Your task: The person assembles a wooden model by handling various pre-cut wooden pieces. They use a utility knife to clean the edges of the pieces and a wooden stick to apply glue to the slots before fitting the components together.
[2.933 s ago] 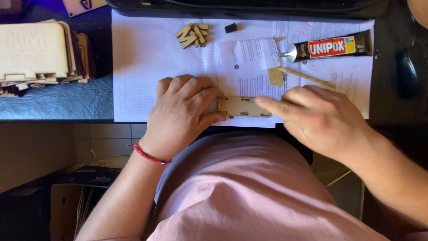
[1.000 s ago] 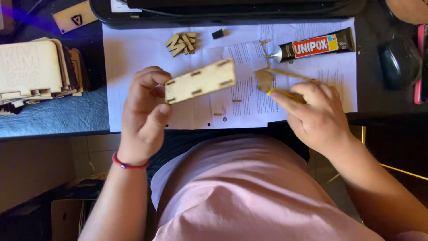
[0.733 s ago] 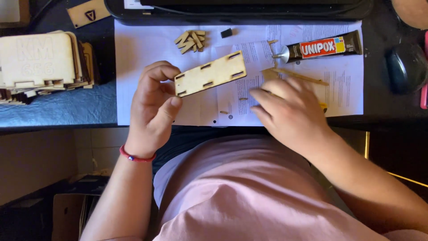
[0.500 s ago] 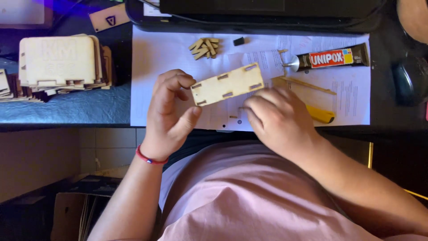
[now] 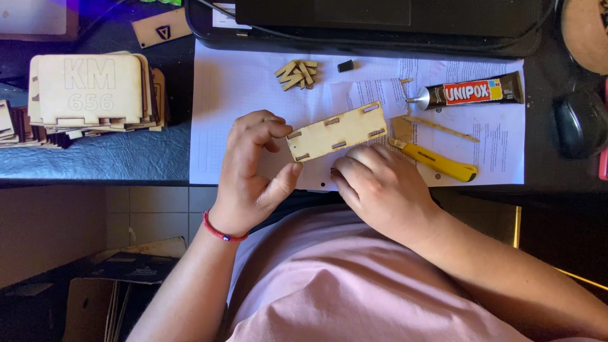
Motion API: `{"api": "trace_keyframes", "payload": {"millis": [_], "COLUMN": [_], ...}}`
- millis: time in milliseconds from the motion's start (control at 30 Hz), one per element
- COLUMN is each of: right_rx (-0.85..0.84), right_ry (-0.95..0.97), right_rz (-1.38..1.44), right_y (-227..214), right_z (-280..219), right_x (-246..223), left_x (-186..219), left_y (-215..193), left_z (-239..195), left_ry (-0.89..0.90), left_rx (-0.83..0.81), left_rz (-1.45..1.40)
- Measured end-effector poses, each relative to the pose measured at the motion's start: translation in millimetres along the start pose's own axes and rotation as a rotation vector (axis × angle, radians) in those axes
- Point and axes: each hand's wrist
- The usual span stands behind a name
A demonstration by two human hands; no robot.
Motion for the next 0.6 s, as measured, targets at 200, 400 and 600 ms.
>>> {"api": "trace_keyframes", "payload": {"millis": [200, 400, 600], "right_rx": [-0.124, -0.113, -0.184], "right_ry": [0.053, 0.063, 0.09], "right_rz": [-0.01, -0.022, 0.022], "right_y": [3.1, 4.8, 5.0], "right_z": [2.3, -2.4, -3.8], "right_x": [-0.2, 0.9, -4.1], "left_x": [-2.6, -8.2, -12.2], "left_y": [-2.7, 3.0, 5.2], "left_z": [-0.4, -7.2, -16.7], "left_ry": [-0.011, -0.209, -0.298], "left_rx": [0.022, 0.129, 0.27], "left_rz": [-0.087, -0.364, -0.309]}}
Point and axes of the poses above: each hand's wrist, its own z-axis towards the middle knuckle, its own y-axis out of the palm, x = y × z, and after that the axes turned 13 degrees about x, right-handed
